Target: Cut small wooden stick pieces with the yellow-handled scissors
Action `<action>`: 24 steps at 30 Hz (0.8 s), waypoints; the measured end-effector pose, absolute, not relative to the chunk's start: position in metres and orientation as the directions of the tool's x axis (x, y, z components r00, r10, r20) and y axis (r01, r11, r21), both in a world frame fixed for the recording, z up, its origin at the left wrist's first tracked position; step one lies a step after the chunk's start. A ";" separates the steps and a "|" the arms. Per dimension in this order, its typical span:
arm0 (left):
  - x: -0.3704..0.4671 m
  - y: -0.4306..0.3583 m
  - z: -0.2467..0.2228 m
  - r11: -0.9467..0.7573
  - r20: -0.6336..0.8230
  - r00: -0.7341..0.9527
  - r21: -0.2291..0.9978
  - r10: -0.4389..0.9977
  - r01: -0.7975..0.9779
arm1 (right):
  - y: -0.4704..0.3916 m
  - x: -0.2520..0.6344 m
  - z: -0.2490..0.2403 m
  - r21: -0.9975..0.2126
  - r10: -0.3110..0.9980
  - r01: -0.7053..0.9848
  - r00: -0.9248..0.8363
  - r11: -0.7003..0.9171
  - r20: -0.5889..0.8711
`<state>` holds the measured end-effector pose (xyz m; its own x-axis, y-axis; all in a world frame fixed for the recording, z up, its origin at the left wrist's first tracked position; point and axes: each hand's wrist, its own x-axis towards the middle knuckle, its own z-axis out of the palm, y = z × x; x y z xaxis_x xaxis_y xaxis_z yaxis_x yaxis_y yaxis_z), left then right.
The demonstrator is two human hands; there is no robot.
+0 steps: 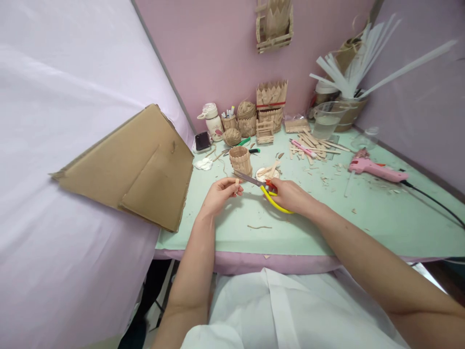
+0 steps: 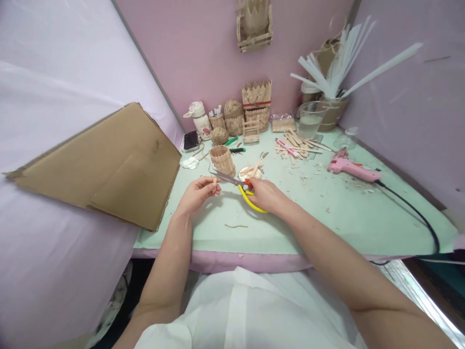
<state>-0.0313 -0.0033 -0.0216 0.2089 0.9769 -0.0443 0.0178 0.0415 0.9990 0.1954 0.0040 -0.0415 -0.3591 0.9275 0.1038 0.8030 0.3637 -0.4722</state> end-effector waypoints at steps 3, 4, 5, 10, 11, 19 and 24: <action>-0.031 -0.004 -0.021 0.064 -0.065 0.190 0.998 0.980 0.009 | 0.002 0.195 -0.041 -0.497 0.924 0.783 -0.361 0.375 0.129; -0.030 -0.004 -0.021 0.066 -0.066 0.184 0.998 0.981 0.007 | 0.001 0.194 -0.040 -0.512 0.921 0.768 -0.363 0.383 0.145; -0.030 -0.004 -0.021 0.068 -0.067 0.177 0.998 0.982 0.002 | 0.001 0.194 -0.040 -0.531 0.918 0.752 -0.362 0.391 0.165; -0.029 -0.005 -0.020 0.080 -0.077 0.163 0.997 0.984 -0.016 | 0.000 0.191 -0.040 -0.594 0.898 0.675 -0.332 0.439 0.287; -0.029 -0.005 -0.020 0.081 -0.077 0.160 0.997 0.984 -0.018 | 0.000 0.191 -0.040 -0.594 0.895 0.669 -0.333 0.447 0.298; -0.026 -0.008 -0.015 0.062 -0.056 0.110 0.997 0.992 -0.043 | -0.003 0.187 -0.042 -0.602 0.855 0.608 -0.346 0.518 0.387; -0.026 -0.009 -0.014 0.015 -0.009 0.124 0.999 0.992 -0.045 | -0.006 0.187 -0.040 -0.569 0.821 0.593 -0.385 0.570 0.421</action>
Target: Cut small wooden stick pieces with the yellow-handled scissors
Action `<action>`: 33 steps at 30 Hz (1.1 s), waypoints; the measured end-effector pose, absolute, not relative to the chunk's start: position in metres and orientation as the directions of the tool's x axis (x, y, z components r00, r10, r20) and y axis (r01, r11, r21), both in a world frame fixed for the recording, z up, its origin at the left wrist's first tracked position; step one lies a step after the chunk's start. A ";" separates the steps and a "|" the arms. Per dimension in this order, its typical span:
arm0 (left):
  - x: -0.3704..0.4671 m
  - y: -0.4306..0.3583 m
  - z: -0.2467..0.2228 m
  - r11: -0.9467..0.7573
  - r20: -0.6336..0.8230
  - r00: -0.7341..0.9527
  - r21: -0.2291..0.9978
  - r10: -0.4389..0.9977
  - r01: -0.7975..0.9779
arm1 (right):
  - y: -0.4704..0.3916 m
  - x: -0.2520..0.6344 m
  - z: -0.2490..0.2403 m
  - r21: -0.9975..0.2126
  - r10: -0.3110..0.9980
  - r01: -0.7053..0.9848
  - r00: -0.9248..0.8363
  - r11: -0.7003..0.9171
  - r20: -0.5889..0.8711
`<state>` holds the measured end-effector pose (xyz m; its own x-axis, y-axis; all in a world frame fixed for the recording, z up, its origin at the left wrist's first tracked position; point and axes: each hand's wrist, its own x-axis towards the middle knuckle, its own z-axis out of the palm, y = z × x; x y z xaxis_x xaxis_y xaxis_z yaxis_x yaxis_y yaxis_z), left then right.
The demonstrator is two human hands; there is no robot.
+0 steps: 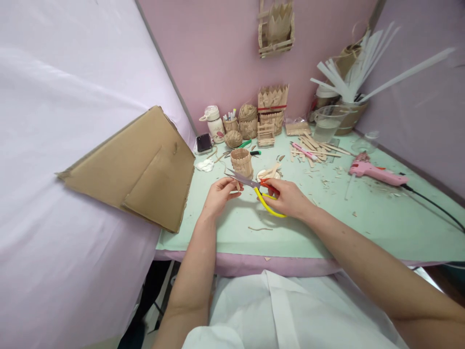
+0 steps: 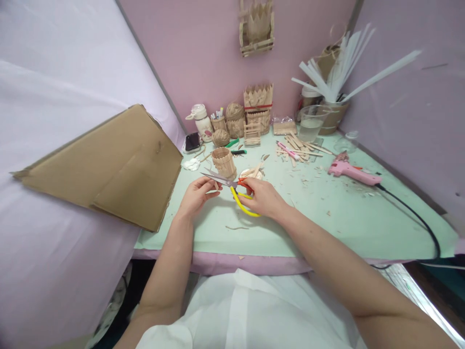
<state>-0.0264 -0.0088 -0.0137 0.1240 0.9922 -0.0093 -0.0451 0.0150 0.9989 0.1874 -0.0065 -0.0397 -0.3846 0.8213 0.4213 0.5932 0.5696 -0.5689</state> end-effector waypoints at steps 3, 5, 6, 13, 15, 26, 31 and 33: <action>-0.026 -0.009 -0.014 -0.003 0.011 0.126 0.998 0.992 -0.063 | -0.007 0.188 -0.039 -0.540 0.811 0.607 -0.398 0.583 0.429; -0.026 -0.008 -0.015 -0.023 0.030 0.115 0.998 0.993 -0.058 | -0.008 0.188 -0.038 -0.531 0.809 0.612 -0.398 0.586 0.433; -0.026 -0.008 -0.015 -0.035 0.040 0.105 0.998 0.994 -0.049 | -0.008 0.187 -0.038 -0.532 0.809 0.611 -0.398 0.586 0.433; -0.027 -0.006 -0.020 -0.116 0.114 0.087 0.993 0.990 0.019 | -0.010 0.187 -0.036 -0.554 0.824 0.610 -0.405 0.566 0.397; -0.027 -0.006 -0.020 -0.123 0.121 0.098 0.992 0.988 0.018 | -0.010 0.187 -0.036 -0.555 0.825 0.610 -0.409 0.565 0.390; -0.028 -0.005 -0.023 -0.188 0.180 0.119 0.981 0.976 0.054 | -0.009 0.187 -0.035 -0.566 0.832 0.610 -0.412 0.555 0.372; -0.029 -0.005 -0.023 -0.216 0.207 0.110 0.973 0.972 0.077 | -0.009 0.188 -0.034 -0.561 0.828 0.609 -0.420 0.560 0.371; -0.029 -0.005 -0.023 -0.225 0.215 0.109 0.971 0.970 0.083 | -0.009 0.188 -0.034 -0.560 0.826 0.608 -0.420 0.563 0.375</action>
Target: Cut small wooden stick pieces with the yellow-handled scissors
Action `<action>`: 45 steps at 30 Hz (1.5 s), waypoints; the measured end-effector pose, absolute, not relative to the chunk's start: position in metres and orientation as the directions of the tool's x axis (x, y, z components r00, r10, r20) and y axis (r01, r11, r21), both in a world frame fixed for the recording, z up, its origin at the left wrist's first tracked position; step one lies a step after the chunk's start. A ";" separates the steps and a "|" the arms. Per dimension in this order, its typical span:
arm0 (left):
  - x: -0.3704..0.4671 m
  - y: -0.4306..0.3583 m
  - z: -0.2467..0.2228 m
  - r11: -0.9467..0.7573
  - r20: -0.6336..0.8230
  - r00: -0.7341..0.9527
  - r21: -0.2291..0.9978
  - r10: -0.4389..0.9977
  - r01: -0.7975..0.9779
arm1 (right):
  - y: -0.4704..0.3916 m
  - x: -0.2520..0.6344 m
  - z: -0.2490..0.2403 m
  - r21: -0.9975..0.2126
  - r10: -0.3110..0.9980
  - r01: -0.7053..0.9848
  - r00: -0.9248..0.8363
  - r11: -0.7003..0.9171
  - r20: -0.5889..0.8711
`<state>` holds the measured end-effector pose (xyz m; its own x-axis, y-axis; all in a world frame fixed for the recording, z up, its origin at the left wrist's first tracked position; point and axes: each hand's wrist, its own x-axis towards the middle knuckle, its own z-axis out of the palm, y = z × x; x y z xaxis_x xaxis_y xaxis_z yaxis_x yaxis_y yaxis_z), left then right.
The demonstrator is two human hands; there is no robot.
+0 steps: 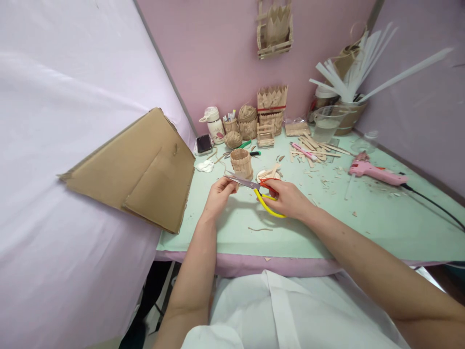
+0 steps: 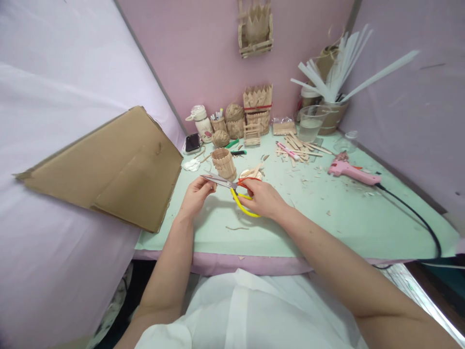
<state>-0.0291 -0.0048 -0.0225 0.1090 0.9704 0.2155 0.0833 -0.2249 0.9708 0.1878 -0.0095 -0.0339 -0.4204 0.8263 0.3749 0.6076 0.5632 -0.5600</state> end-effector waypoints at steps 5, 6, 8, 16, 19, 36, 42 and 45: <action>-0.028 -0.006 -0.021 -0.225 0.215 0.105 0.970 0.971 0.089 | -0.009 0.189 -0.032 -0.545 0.831 0.627 -0.429 0.556 0.355; -0.028 -0.006 -0.021 -0.225 0.215 0.103 0.970 0.971 0.092 | -0.009 0.189 -0.033 -0.543 0.832 0.630 -0.431 0.555 0.350; -0.027 -0.006 -0.020 -0.216 0.207 0.100 0.972 0.973 0.095 | -0.009 0.190 -0.034 -0.544 0.833 0.631 -0.433 0.553 0.344; -0.024 -0.007 -0.018 -0.150 0.150 0.069 0.989 0.986 -0.009 | -0.005 0.186 -0.041 -0.680 0.879 0.567 -0.387 0.466 0.279; -0.024 -0.006 -0.018 -0.129 0.131 0.029 0.990 0.991 -0.053 | -0.005 0.184 -0.040 -0.750 0.911 0.530 -0.331 0.395 0.245; -0.024 -0.008 -0.016 -0.109 0.115 0.058 0.989 0.992 -0.103 | -0.010 0.181 -0.041 -0.625 0.863 0.595 -0.377 0.505 0.338; -0.025 -0.007 -0.019 -0.103 0.108 0.053 0.990 0.993 -0.094 | -0.013 0.181 -0.038 -0.616 0.861 0.603 -0.385 0.507 0.331; -0.025 -0.007 -0.019 -0.104 0.110 0.052 0.989 0.993 -0.104 | -0.013 0.180 -0.037 -0.621 0.862 0.599 -0.386 0.505 0.329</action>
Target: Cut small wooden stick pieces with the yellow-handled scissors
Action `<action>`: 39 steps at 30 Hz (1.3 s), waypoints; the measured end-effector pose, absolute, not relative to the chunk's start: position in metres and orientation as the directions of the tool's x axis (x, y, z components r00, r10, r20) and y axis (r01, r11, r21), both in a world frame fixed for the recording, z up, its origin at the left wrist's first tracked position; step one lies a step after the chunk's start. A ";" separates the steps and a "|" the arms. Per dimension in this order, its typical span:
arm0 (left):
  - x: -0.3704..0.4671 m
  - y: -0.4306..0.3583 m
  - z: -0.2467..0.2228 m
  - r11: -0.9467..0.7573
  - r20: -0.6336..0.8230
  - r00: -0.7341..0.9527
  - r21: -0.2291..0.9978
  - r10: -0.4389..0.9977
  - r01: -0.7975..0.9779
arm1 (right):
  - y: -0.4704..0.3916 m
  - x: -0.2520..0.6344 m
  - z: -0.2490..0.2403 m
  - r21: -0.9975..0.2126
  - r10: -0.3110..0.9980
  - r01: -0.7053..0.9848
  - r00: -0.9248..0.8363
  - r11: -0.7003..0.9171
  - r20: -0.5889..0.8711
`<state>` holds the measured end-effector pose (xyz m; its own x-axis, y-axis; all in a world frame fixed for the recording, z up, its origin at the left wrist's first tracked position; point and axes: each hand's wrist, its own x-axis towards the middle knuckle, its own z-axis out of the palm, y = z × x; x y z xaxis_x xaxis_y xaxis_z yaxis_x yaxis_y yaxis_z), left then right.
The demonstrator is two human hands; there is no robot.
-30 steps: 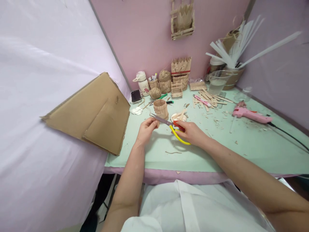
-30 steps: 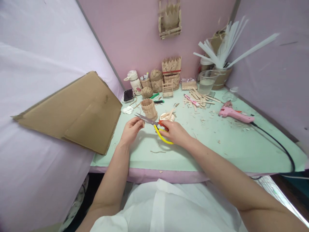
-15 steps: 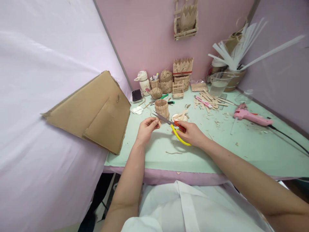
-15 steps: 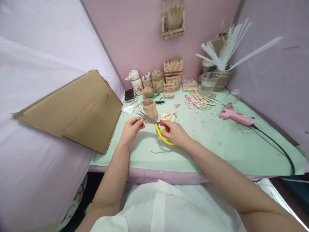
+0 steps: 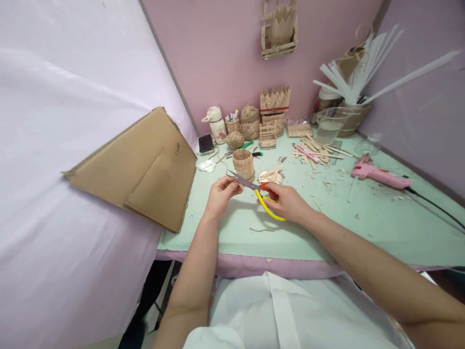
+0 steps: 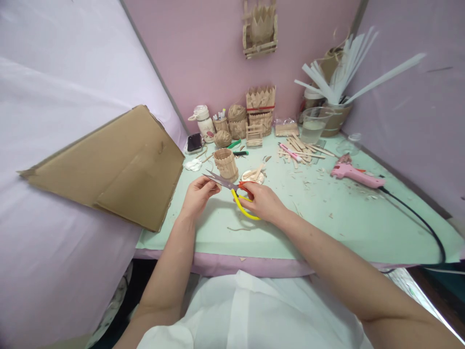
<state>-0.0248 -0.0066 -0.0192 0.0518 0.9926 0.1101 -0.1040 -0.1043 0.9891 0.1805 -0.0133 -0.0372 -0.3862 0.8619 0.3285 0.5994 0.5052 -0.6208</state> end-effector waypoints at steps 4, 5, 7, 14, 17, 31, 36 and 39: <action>-0.025 -0.006 -0.019 -0.103 0.108 0.044 0.989 0.993 -0.105 | -0.013 0.180 -0.037 -0.625 0.861 0.595 -0.391 0.506 0.325; -0.024 -0.006 -0.019 -0.104 0.109 0.043 0.989 0.993 -0.103 | -0.013 0.180 -0.038 -0.626 0.861 0.593 -0.393 0.506 0.323; -0.024 -0.007 -0.019 -0.107 0.113 0.048 0.989 0.992 -0.102 | -0.012 0.181 -0.038 -0.632 0.861 0.589 -0.396 0.504 0.318; -0.024 -0.008 -0.017 -0.118 0.126 0.058 0.985 0.990 -0.122 | -0.013 0.180 -0.036 -0.637 0.860 0.582 -0.401 0.506 0.316; -0.024 -0.008 -0.017 -0.118 0.126 0.060 0.986 0.990 -0.119 | -0.014 0.180 -0.036 -0.637 0.860 0.581 -0.396 0.506 0.322; -0.024 -0.007 -0.018 -0.110 0.117 0.057 0.988 0.991 -0.110 | -0.012 0.182 -0.038 -0.625 0.857 0.590 -0.404 0.511 0.320; -0.024 -0.007 -0.018 -0.109 0.115 0.054 0.988 0.992 -0.107 | -0.012 0.182 -0.039 -0.617 0.852 0.591 -0.413 0.520 0.322; -0.023 -0.008 -0.018 -0.108 0.114 0.053 0.989 0.992 -0.102 | -0.011 0.183 -0.040 -0.615 0.852 0.594 -0.418 0.519 0.315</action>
<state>-0.0232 -0.0078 -0.0176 0.0525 0.9921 0.1138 -0.1022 -0.1080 0.9889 0.1828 -0.0115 -0.0397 -0.4183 0.8519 0.3151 0.5939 0.5190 -0.6148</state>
